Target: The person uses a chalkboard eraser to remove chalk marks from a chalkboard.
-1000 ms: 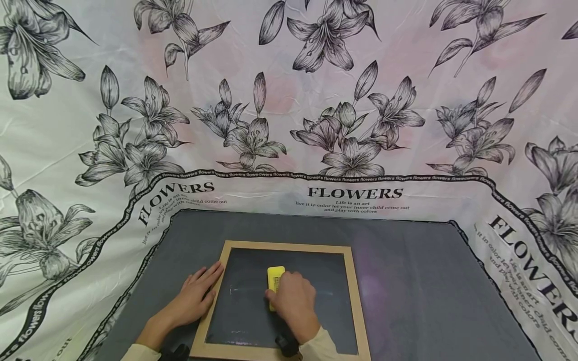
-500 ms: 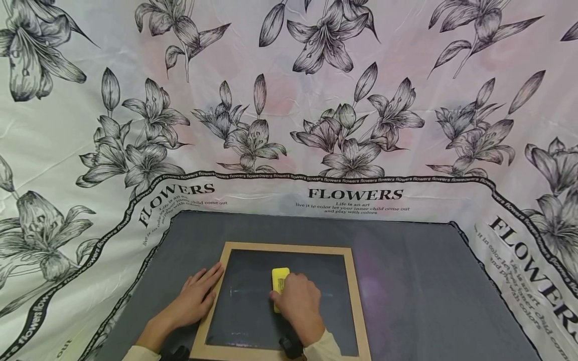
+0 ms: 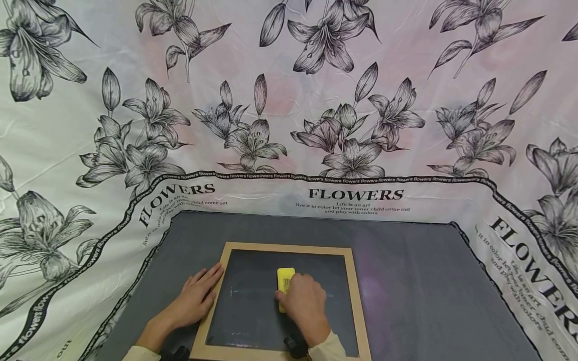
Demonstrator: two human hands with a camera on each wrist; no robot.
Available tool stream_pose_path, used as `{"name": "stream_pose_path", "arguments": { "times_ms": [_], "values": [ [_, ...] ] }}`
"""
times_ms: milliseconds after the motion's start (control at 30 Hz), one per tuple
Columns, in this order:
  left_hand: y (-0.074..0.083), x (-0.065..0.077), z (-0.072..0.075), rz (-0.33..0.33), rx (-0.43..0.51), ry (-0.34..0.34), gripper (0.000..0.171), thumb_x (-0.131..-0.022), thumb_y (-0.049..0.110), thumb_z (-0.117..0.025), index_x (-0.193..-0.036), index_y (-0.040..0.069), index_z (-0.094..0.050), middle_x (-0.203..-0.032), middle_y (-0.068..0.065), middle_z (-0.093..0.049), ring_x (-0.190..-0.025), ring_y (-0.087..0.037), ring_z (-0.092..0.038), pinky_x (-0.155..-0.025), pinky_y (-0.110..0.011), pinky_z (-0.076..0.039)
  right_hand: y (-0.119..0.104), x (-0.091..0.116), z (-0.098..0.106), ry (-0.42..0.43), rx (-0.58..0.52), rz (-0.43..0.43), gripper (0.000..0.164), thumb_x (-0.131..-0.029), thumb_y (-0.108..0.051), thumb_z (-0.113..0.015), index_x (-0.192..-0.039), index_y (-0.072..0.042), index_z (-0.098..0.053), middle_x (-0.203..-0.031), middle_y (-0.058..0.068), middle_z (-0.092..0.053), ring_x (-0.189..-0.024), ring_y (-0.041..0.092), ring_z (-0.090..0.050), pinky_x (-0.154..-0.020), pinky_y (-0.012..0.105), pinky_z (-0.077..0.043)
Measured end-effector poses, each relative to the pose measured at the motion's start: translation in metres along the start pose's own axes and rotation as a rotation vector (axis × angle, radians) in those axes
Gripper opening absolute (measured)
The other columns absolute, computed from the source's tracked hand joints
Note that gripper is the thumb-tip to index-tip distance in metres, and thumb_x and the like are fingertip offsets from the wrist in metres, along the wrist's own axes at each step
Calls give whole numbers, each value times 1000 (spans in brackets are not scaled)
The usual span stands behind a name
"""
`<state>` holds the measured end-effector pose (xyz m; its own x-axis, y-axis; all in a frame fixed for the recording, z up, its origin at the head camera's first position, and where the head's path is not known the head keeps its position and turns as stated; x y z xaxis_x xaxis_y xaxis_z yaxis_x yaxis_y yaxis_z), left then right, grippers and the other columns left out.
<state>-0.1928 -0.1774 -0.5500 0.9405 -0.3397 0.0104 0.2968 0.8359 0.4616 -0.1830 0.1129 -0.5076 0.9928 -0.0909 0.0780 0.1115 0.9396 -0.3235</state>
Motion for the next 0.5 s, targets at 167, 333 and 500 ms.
{"name": "stream_pose_path", "arguments": {
  "times_ms": [167, 333, 500],
  "values": [
    [1, 0, 0, 0, -3, 1, 61, -102, 18, -55, -159, 18, -34, -167, -1, -26, -149, -44, -27, -112, -75, -16, 4, 0, 1, 0, 1, -14, 57, -74, -58, -81, -97, -8, -69, -72, 2, -55, -61, 19, -52, -51, 36, -45],
    [1, 1, 1, 4, 4, -1, 61, -102, 17, -55, -159, 18, -34, -167, -1, -26, -149, -45, -26, -112, -75, -16, 9, -1, 1, -10, -4, -29, 57, -74, -58, -80, -98, -8, -68, -72, 2, -55, -61, 20, -52, -50, 36, -44],
    [1, 1, 0, 8, 5, -3, 61, -102, 18, -55, -159, 18, -34, -167, 0, -26, -149, -44, -26, -112, -75, -16, 12, -2, 2, -11, -13, -33, 57, -74, -58, -81, -99, -8, -68, -73, 2, -56, -61, 20, -52, -51, 35, -44]
  ]
}}
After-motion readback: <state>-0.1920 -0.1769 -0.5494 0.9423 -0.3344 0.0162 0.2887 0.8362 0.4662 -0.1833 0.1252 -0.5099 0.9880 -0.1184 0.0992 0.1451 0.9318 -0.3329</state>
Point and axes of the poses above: each hand's wrist, its own x-axis away from the middle knuckle, its own z-axis out of the back of the hand, y = z × x, the point moved 4 cm from there along -x, towards the middle knuckle
